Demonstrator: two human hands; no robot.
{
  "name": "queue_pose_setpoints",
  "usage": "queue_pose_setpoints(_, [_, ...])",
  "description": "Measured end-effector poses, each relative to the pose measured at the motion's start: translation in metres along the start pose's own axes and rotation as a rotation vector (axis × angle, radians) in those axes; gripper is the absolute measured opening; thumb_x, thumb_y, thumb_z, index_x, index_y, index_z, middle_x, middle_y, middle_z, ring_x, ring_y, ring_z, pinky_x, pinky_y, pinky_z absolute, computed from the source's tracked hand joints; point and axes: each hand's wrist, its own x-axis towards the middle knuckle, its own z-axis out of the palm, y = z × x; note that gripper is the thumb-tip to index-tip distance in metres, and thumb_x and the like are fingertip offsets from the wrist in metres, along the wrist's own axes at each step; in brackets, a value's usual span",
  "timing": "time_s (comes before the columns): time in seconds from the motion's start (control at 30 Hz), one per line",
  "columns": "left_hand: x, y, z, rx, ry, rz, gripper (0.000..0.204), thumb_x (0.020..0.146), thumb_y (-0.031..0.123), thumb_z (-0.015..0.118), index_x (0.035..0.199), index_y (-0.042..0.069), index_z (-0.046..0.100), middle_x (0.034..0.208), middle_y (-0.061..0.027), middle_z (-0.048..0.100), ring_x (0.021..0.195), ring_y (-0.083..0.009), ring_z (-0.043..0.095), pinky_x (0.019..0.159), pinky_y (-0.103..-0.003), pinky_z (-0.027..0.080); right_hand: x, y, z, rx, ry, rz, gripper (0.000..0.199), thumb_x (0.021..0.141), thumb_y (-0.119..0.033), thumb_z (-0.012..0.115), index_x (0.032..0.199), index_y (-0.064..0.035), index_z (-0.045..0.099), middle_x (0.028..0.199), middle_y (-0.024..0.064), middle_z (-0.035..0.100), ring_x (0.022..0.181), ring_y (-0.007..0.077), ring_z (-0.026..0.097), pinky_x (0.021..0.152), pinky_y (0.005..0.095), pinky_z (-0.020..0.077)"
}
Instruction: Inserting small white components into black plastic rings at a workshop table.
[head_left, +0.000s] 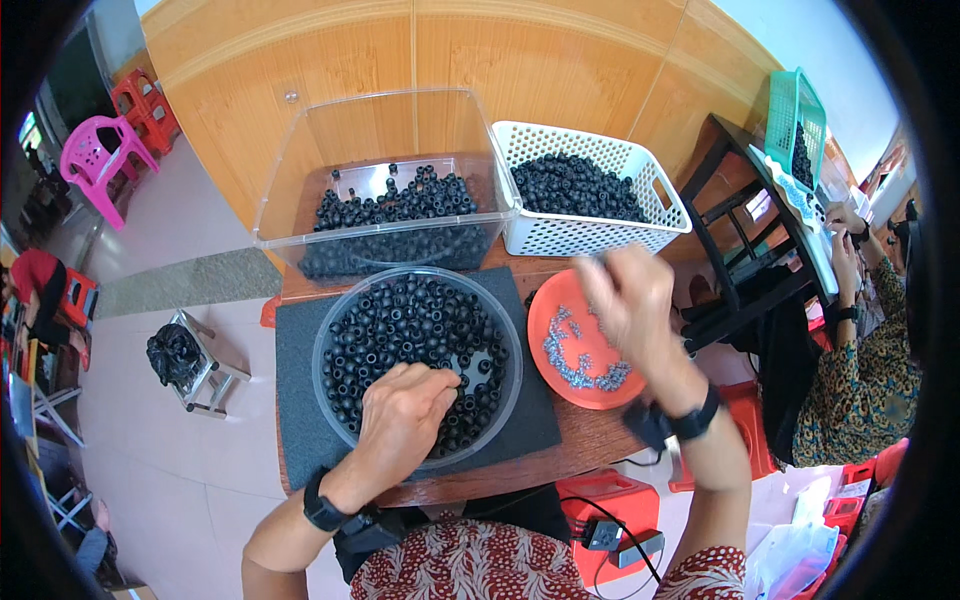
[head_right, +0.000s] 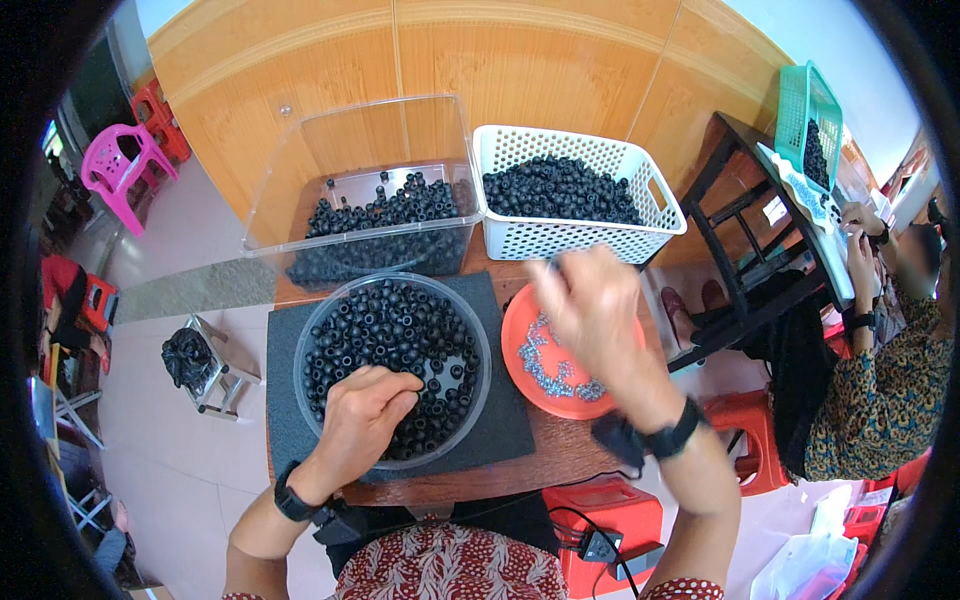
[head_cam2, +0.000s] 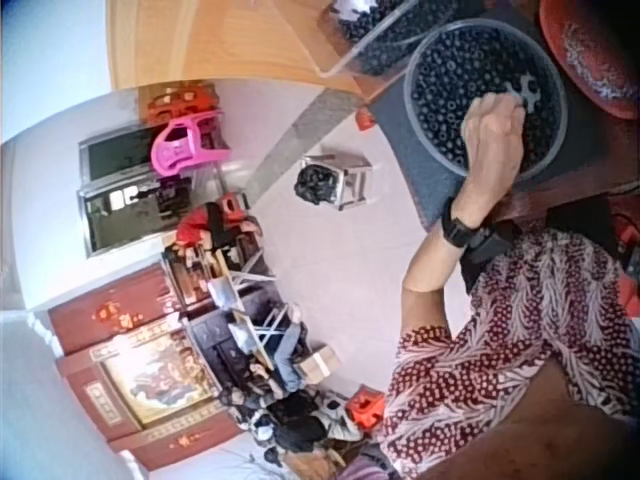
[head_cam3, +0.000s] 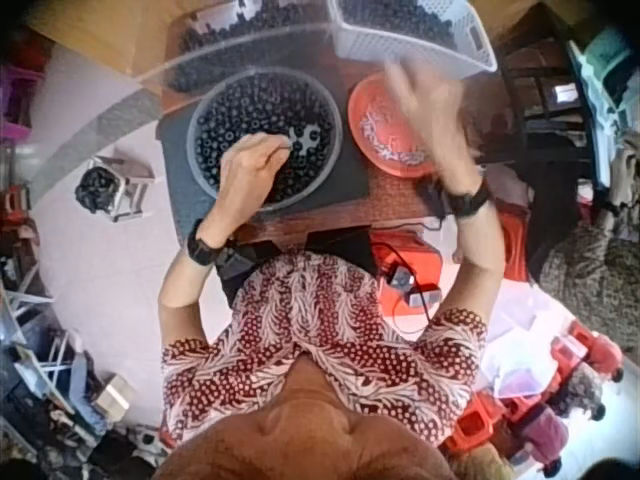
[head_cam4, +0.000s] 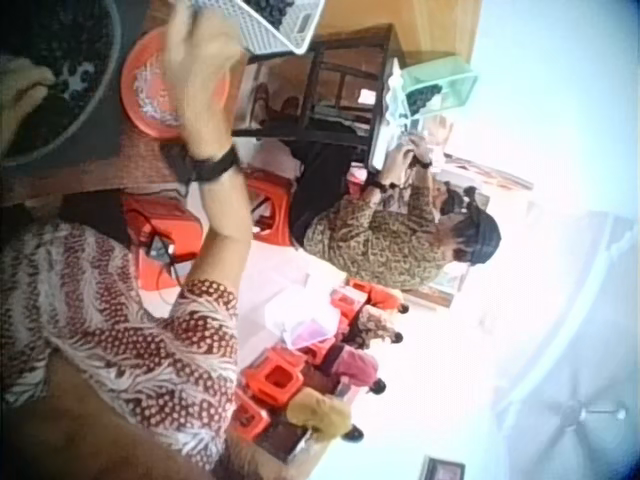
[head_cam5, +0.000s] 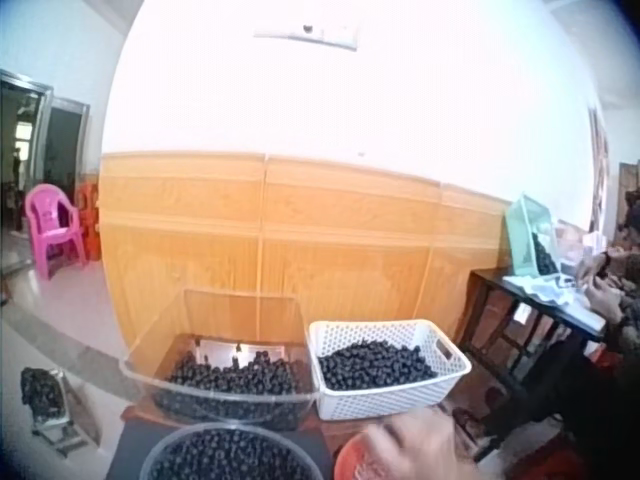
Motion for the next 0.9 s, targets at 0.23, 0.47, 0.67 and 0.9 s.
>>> queue_pose_setpoints(0.23, [0.019, -0.020, 0.031, 0.276, -0.130, 0.138, 0.011, 0.073, 0.004, 0.069, 0.085, 0.003, 0.069, 0.071, -0.0081, 0.056, 0.070, -0.0250, 0.053, 0.062, -0.036, 0.044, 0.057, 0.090, 0.019, -0.220, -0.158, 0.306, 0.038, 0.075, -0.031, 0.074, 0.081, 0.0039, 0.060, 0.075, 0.0227, 0.062, 0.077, 0.0383, 0.058, 0.068, 0.0479, 0.0468])
queue_pose_setpoints(0.47, [0.024, -0.019, 0.037, 0.374, -0.225, 0.265, 0.005, 0.066, 0.001, 0.063, 0.071, 0.003, 0.063, 0.072, -0.0085, 0.054, 0.074, -0.0264, 0.052, 0.062, -0.038, 0.045, -0.004, 0.048, 0.008, -0.010, -0.306, 0.175, 0.011, 0.078, -0.013, 0.068, 0.080, -0.0018, 0.067, 0.073, 0.0155, 0.064, 0.072, 0.0334, 0.060, 0.067, 0.0419, 0.0474])
queue_pose_setpoints(0.67, [0.027, -0.017, 0.038, 0.384, -0.306, 0.248, 0.018, 0.064, -0.006, 0.060, 0.080, 0.000, 0.066, 0.075, -0.0126, 0.054, 0.078, -0.0291, 0.052, 0.066, -0.039, 0.046, -0.072, 0.034, -0.017, 0.237, -0.490, 0.382, 0.005, 0.074, -0.005, 0.068, 0.075, -0.0021, 0.064, 0.072, 0.0126, 0.064, 0.072, 0.0295, 0.061, 0.067, 0.0392, 0.0476])
queue_pose_setpoints(0.9, [0.020, -0.008, 0.022, 0.248, -0.202, 0.178, 0.019, 0.070, -0.006, 0.065, 0.087, 0.000, 0.063, 0.081, -0.0116, 0.054, 0.081, -0.0299, 0.051, 0.070, -0.038, 0.044, -0.109, 0.033, -0.019, 0.136, -0.722, 0.439, 0.016, 0.067, -0.009, 0.076, 0.079, -0.0066, 0.066, 0.075, 0.0096, 0.064, 0.081, 0.0305, 0.060, 0.074, 0.0409, 0.0473])
